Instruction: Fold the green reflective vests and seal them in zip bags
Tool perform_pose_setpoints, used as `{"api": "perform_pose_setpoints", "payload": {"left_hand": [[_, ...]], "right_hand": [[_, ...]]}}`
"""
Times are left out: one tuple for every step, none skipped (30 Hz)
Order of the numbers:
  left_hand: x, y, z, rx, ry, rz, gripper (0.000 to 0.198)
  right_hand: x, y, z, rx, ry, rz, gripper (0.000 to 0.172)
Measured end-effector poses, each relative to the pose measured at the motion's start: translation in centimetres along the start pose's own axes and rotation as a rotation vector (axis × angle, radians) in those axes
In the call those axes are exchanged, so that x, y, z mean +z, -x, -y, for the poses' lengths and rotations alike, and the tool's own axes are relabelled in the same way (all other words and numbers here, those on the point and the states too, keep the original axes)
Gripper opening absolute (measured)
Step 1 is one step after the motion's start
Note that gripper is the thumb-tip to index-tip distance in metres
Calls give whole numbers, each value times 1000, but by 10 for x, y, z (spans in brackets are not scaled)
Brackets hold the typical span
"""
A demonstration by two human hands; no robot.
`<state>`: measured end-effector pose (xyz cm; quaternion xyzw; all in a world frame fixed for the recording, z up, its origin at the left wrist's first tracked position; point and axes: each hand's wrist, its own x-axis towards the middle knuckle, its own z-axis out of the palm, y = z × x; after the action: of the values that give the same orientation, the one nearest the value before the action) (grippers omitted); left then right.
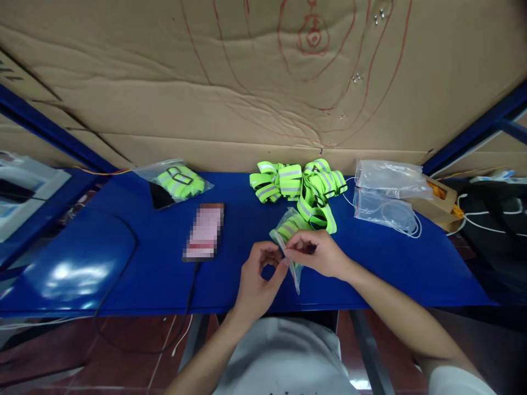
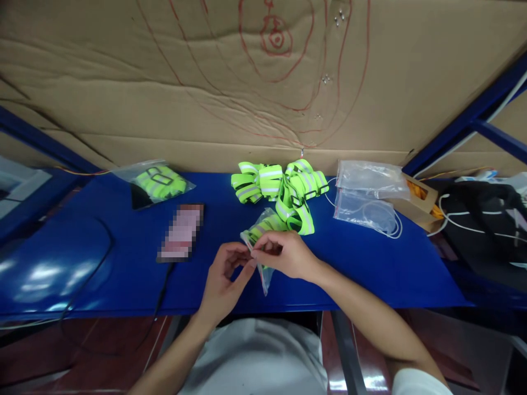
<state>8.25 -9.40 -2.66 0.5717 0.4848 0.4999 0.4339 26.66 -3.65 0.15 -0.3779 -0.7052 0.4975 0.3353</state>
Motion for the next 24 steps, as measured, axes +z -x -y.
{"api": "perform_pose_setpoints", "payload": {"left_hand": [[2,1,-1,4,-13,-8,21],[3,1,-2,4,-33,-9,23],[5,0,-3,-3,-45,-2,23],[6,-1,-4,-17,-38,4,22],[7,-3,-5,-41,-4,3,21],[7,-4,-6,-72,53,1,20],[6,-6,-6,-108,123,7,19],[5,-8,-5,-148,191,20,19],[4,-10,-5,-187,248,37,19],[3,-11,-4,-223,287,50,19],[2,-11,-3,-250,309,60,18],[1,-11,-2,-266,318,67,18],[1,-11,-2,-270,316,69,17],[2,-10,-3,-260,309,63,17],[3,-10,-3,-243,304,51,16],[4,-9,-4,-226,302,37,16],[5,-9,-4,-214,307,25,17],[5,-10,-4,-208,321,9,18],[4,-11,-4,-205,343,-14,19],[2,-13,-4,-202,371,-45,20],[0,-16,-3,-197,399,-84,21],[-2,-18,-2,-190,422,-136,21],[-5,-21,-2,-184,442,-194,22],[-7,-23,-1,-183,464,-247,24]], "right_hand": [[-1,0,0,44,-58,12,20],[-1,0,1,80,-108,24,22],[-2,0,1,106,-148,38,24],[-2,-1,1,127,-181,49,25],[-3,-1,1,144,-207,55,26],[-3,-2,2,159,-227,56,27],[-5,-2,2,174,-243,57,29],[-6,-3,2,187,-256,64,31],[-7,-4,3,199,-267,78,32],[-9,-4,3,205,-275,93,34],[-10,-4,4,204,-276,107,34],[-10,-4,4,198,-269,116,33],[-10,-3,5,186,-252,118,31],[-9,-3,6,169,-224,113,29],[-7,-2,6,144,-182,98,27],[-5,-1,7,108,-128,70,24],[-2,0,7,59,-63,29,21],[0,1,6,2,9,-27,17],[1,2,6,-55,82,-100,13],[1,3,6,-103,149,-183,10],[0,3,5,-136,204,-264,10],[-2,4,5,-152,245,-321,10],[-5,4,4,-156,269,-343,11],[-8,4,4,-154,279,-325,10]]}}
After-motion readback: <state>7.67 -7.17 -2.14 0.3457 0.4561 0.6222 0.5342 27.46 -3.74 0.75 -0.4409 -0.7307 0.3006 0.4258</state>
